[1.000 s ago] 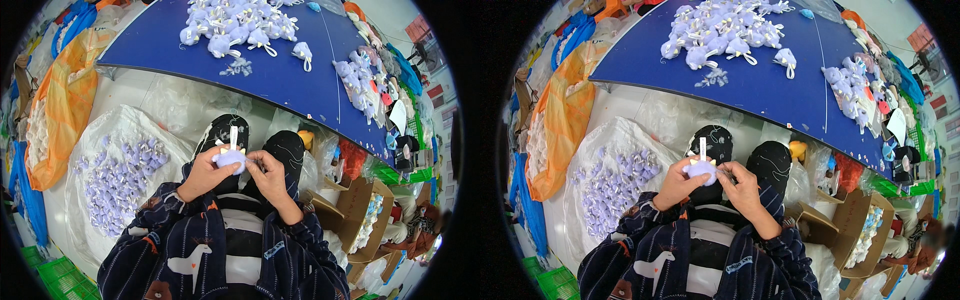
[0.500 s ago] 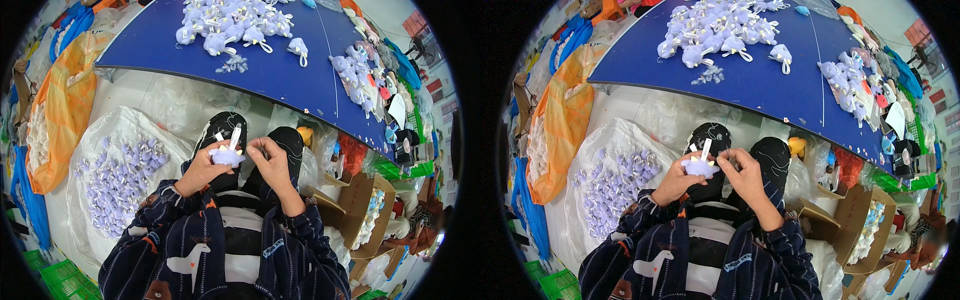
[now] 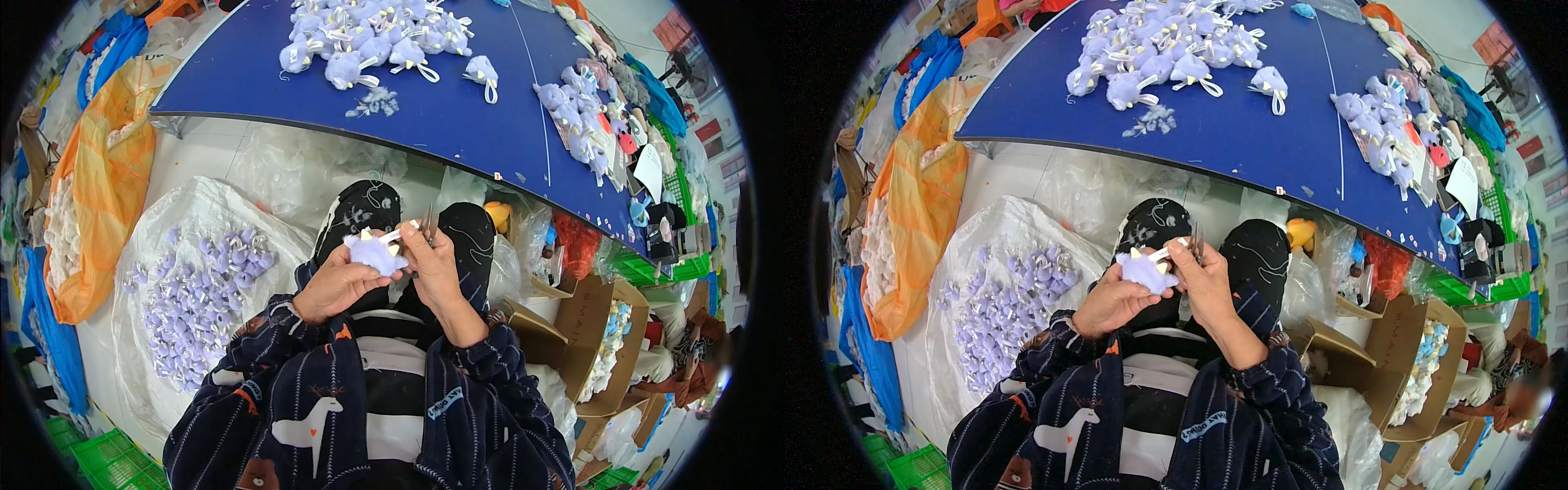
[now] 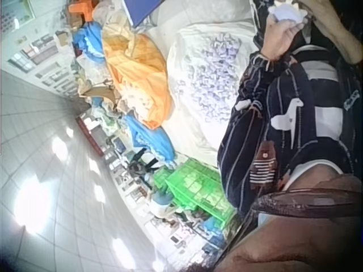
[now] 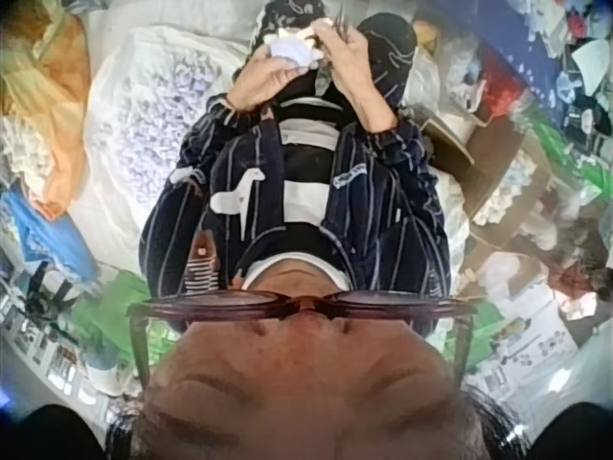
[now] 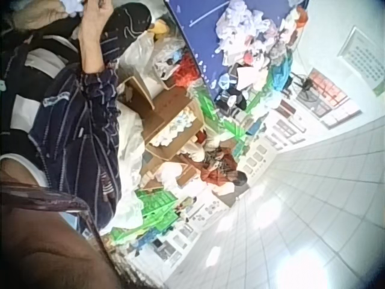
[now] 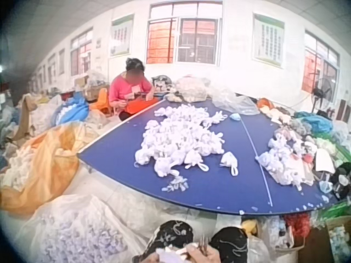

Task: The person sits on the floor and repeatedly picks up small purple plush toys, trims loose threads with scissors, and places the finished items on a blue table. The person handles the toys one at a time, adjusting and trimming them before stacking them.

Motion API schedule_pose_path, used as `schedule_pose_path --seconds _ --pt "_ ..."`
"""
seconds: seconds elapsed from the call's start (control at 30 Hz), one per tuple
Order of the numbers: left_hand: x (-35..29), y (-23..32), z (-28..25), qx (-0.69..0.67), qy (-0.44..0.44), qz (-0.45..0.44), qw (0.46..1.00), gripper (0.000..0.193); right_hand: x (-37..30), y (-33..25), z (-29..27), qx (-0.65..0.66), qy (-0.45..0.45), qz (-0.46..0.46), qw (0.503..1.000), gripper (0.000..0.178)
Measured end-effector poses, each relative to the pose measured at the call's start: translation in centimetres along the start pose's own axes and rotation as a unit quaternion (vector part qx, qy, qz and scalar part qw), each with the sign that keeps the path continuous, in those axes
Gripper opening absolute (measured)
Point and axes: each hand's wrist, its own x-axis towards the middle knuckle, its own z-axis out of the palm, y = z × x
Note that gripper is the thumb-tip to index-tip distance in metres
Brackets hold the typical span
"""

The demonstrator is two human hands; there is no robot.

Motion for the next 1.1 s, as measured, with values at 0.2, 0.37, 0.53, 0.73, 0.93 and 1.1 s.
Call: schedule_pose_path --seconds 0.2,0.37,0.53,0.73,0.93,1.1 --pt "-0.4 0.9 0.5 0.035 0.016 0.064 0.997 0.047 -0.5 -0.7 -1.7 -0.199 0.002 -0.027 0.98 0.025" --pt "0.4 1.1 0.4 0.044 0.049 0.07 0.995 0.038 -1.0 -0.1 -0.7 -0.276 -0.045 -0.063 0.958 0.02" --pt "0.8 1.7 0.9 0.24 0.073 0.119 0.961 0.036 -0.3 0.5 -1.5 -0.351 -0.032 -0.116 0.929 0.019" --pt "0.8 0.4 0.8 0.335 0.087 0.166 0.924 0.034 -0.1 0.5 -1.4 -0.281 -0.012 -0.107 0.954 0.02" --pt "0.9 -0.7 0.5 0.33 0.106 0.206 0.915 0.043 -0.9 1.0 -1.0 -0.028 -0.017 0.008 0.999 0.019" --pt "0.4 -0.1 0.6 0.276 0.091 0.164 0.943 0.051 -1.0 0.9 -0.9 -0.122 -0.013 -0.008 0.992 0.025"
